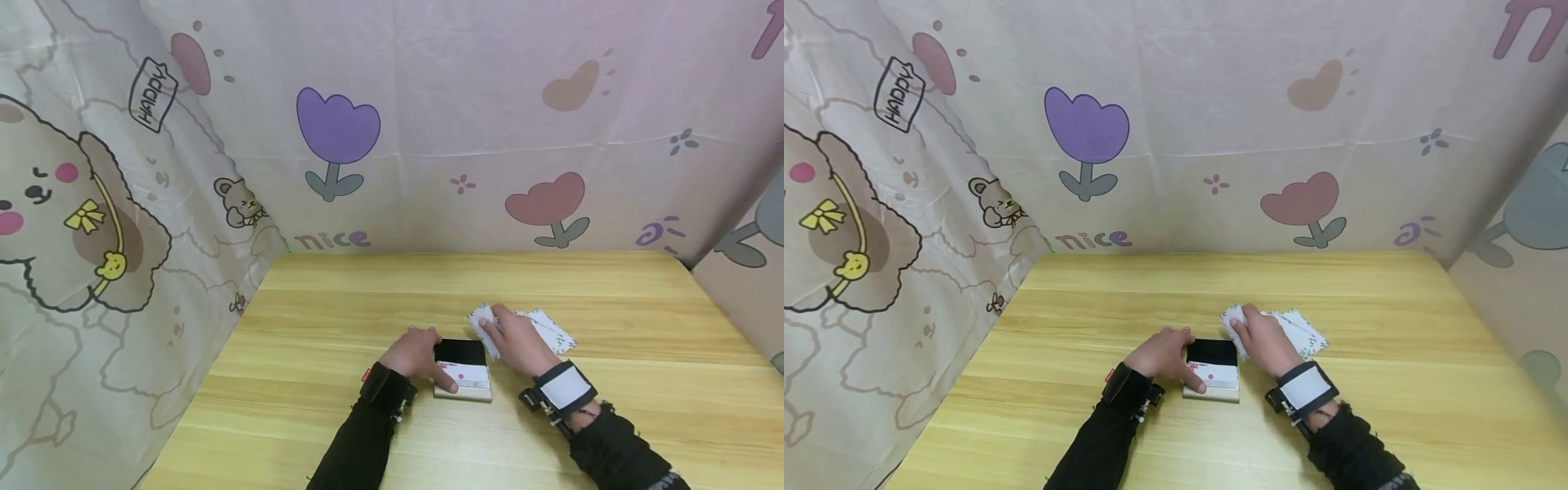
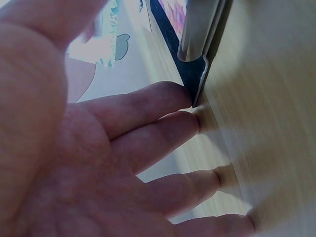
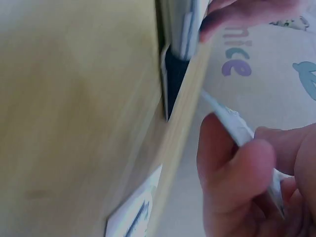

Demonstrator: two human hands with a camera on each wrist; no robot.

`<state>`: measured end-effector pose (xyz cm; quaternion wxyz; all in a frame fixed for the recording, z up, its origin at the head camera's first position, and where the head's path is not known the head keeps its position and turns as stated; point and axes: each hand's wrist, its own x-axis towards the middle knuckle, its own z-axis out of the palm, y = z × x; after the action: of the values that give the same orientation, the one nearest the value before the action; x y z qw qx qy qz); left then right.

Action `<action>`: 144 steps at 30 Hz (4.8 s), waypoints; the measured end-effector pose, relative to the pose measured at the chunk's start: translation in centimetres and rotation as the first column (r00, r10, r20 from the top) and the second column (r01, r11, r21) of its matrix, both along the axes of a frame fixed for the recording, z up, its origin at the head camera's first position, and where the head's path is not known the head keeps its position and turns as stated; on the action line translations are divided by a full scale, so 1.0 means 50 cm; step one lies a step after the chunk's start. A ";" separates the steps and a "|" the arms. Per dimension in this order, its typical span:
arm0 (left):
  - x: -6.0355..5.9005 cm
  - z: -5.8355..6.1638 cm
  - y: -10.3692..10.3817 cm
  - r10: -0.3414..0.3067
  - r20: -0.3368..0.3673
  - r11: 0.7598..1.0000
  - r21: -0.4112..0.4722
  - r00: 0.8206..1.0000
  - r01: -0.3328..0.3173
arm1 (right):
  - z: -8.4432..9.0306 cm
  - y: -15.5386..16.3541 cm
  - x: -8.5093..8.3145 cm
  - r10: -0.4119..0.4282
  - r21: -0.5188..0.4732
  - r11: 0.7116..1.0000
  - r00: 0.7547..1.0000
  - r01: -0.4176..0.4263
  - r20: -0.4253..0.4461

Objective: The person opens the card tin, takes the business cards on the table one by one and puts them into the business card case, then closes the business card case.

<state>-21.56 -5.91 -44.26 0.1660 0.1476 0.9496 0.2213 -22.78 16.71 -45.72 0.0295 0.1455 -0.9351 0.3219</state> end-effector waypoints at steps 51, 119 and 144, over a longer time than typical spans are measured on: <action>-0.006 0.000 0.000 -0.009 0.017 1.000 0.001 1.000 0.009 | -0.006 -0.014 0.015 0.398 -0.028 0.917 0.907 -0.398 0.139; -0.008 -0.001 -0.002 -0.020 0.034 0.999 0.041 0.999 0.018 | -0.031 -0.023 0.006 0.286 -0.006 0.958 0.958 -0.286 0.030; -0.009 -0.002 -0.001 -0.025 0.015 1.000 0.009 1.000 0.025 | -0.031 -0.012 0.006 0.361 -0.068 0.932 0.930 -0.357 0.063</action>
<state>-22.01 -5.97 -44.35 0.1754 0.1585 0.9454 0.2245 -22.49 16.12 -47.27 -0.0604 0.3011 -0.8839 0.3526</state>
